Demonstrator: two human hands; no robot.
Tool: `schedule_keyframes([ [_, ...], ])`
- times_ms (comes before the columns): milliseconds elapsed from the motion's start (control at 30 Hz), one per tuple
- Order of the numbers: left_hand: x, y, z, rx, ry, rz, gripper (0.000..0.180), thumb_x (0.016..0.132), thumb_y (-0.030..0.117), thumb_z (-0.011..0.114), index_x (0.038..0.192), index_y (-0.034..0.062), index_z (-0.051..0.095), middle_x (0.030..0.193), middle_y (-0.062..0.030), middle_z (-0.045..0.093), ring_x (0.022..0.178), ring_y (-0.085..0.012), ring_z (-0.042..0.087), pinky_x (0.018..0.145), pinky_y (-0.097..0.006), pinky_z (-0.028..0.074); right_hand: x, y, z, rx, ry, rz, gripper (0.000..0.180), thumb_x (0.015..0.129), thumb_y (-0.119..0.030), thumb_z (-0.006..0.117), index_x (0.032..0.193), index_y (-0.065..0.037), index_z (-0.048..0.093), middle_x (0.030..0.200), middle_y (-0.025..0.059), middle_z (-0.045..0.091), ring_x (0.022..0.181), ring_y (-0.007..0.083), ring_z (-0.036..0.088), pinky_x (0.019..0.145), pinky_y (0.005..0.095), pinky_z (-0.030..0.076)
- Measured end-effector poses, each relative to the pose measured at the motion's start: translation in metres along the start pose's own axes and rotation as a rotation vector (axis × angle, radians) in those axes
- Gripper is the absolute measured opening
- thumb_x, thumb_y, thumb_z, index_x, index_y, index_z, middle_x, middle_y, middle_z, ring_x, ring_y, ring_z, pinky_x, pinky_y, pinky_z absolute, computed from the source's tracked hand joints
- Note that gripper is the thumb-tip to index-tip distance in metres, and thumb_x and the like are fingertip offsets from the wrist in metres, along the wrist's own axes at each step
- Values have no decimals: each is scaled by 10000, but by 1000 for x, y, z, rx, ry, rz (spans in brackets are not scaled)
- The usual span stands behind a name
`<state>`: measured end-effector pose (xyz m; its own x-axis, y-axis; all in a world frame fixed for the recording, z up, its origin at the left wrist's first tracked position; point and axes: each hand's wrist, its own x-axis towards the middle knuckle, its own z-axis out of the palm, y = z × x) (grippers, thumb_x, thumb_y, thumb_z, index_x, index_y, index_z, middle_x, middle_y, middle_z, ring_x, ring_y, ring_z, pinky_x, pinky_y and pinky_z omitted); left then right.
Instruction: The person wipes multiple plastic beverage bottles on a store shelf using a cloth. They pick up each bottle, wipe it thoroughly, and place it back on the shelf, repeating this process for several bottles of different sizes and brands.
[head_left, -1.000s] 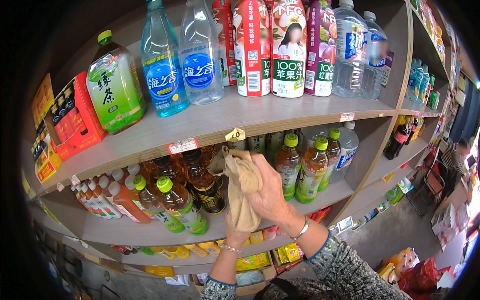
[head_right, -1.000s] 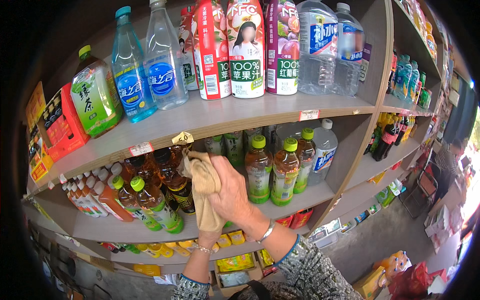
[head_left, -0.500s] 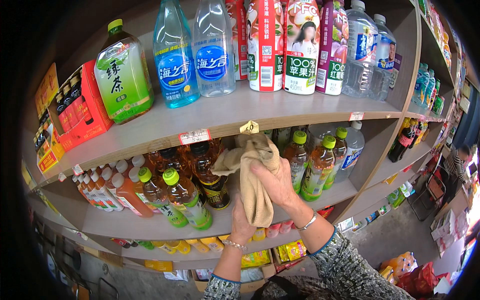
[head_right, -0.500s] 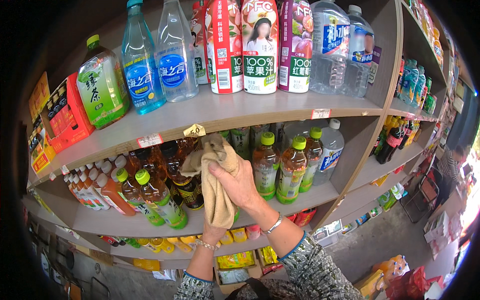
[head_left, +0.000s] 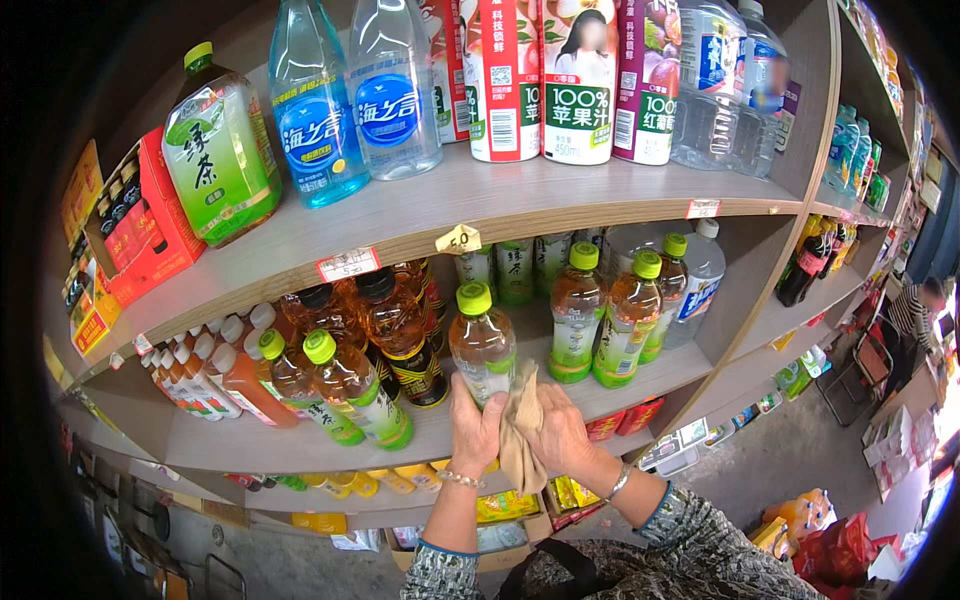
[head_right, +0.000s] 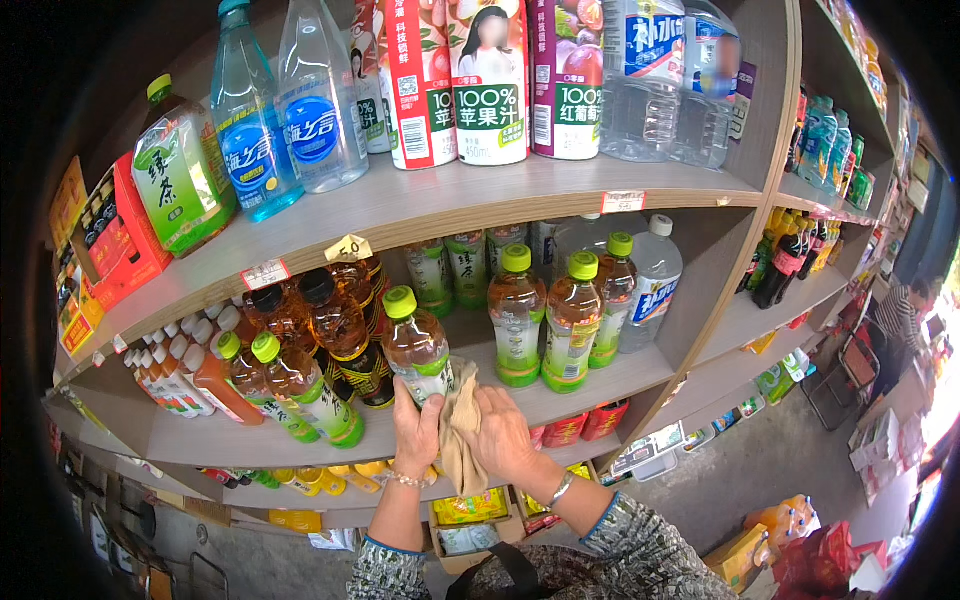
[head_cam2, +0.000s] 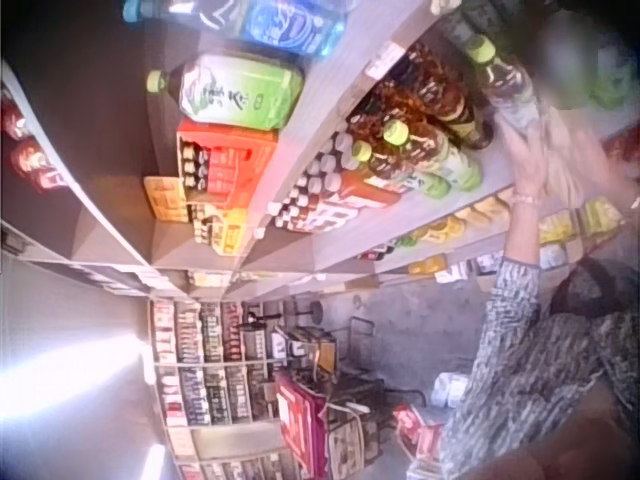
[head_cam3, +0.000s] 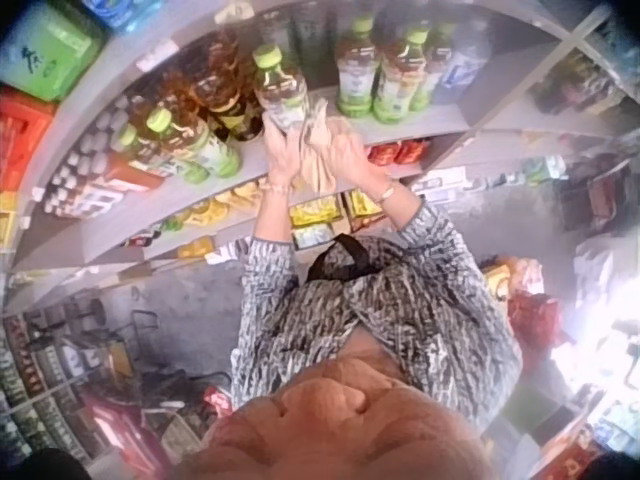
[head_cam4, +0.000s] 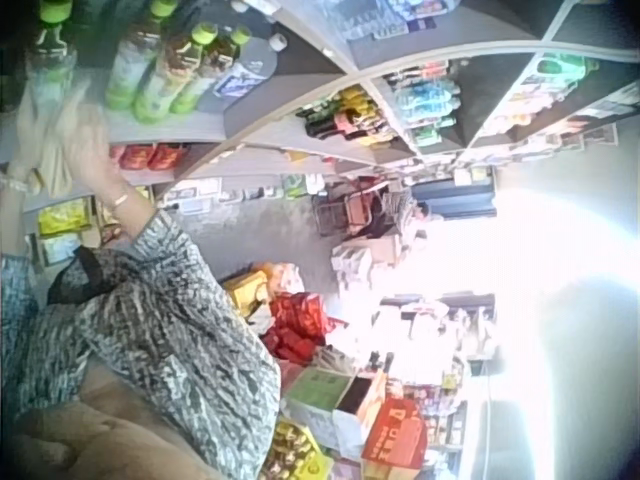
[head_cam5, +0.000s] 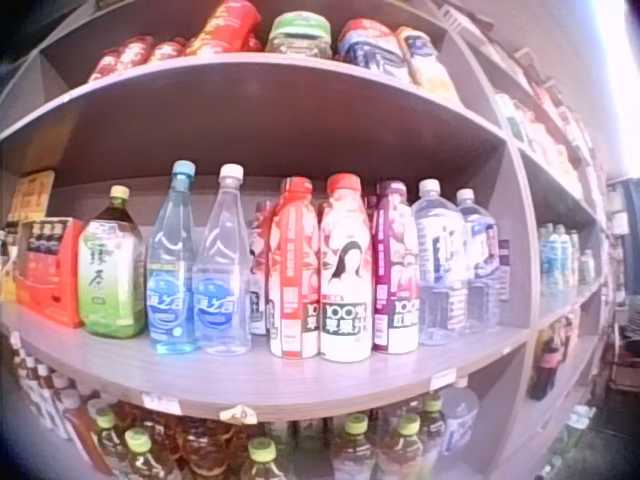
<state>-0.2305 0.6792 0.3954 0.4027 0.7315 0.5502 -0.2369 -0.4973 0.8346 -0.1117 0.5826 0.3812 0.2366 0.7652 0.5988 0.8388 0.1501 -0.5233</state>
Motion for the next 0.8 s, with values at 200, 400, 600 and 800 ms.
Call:
schedule_keyframes([
  [200, -11, -6, 8, 133, 194, 1, 662, 790, 311, 816, 1226, -46, 468, 1102, -250, 614, 1002, -380, 603, 886, -445, 465, -29, -11, -18, -140, -2, -208, 499, 674, -55, 719, 1142, 44, 575, 1159, 244, 587, 1088, 433, 549, 943, 468, 466],
  [400, -12, -16, 13, 496, 264, 119, 941, 726, 235, 844, 1406, -106, 290, 1327, -309, 476, 1200, -470, 481, 1031, -486, 386, -3, -49, -49, 296, 160, 48, 491, 773, -32, 711, 1221, 74, 539, 1201, 243, 554, 1155, 455, 521, 973, 452, 473],
  [600, -7, -23, 2, -605, 78, -231, 870, 806, 266, 795, 1480, 10, 309, 1424, -176, 476, 1283, -299, 510, 1062, -402, 421, 60, -85, -38, 146, 264, -171, 817, 727, -15, 667, 1459, 55, 309, 1439, 273, 345, 1310, 458, 404, 1113, 438, 347],
  [800, -12, -12, 1, 278, 67, 227, 756, 795, 203, 769, 1407, -3, 374, 1322, -218, 512, 1227, -371, 519, 1020, -443, 431, 48, -55, 14, 311, 204, 217, 659, 747, -57, 731, 1326, 6, 424, 1244, 264, 544, 1141, 460, 554, 920, 464, 494],
])
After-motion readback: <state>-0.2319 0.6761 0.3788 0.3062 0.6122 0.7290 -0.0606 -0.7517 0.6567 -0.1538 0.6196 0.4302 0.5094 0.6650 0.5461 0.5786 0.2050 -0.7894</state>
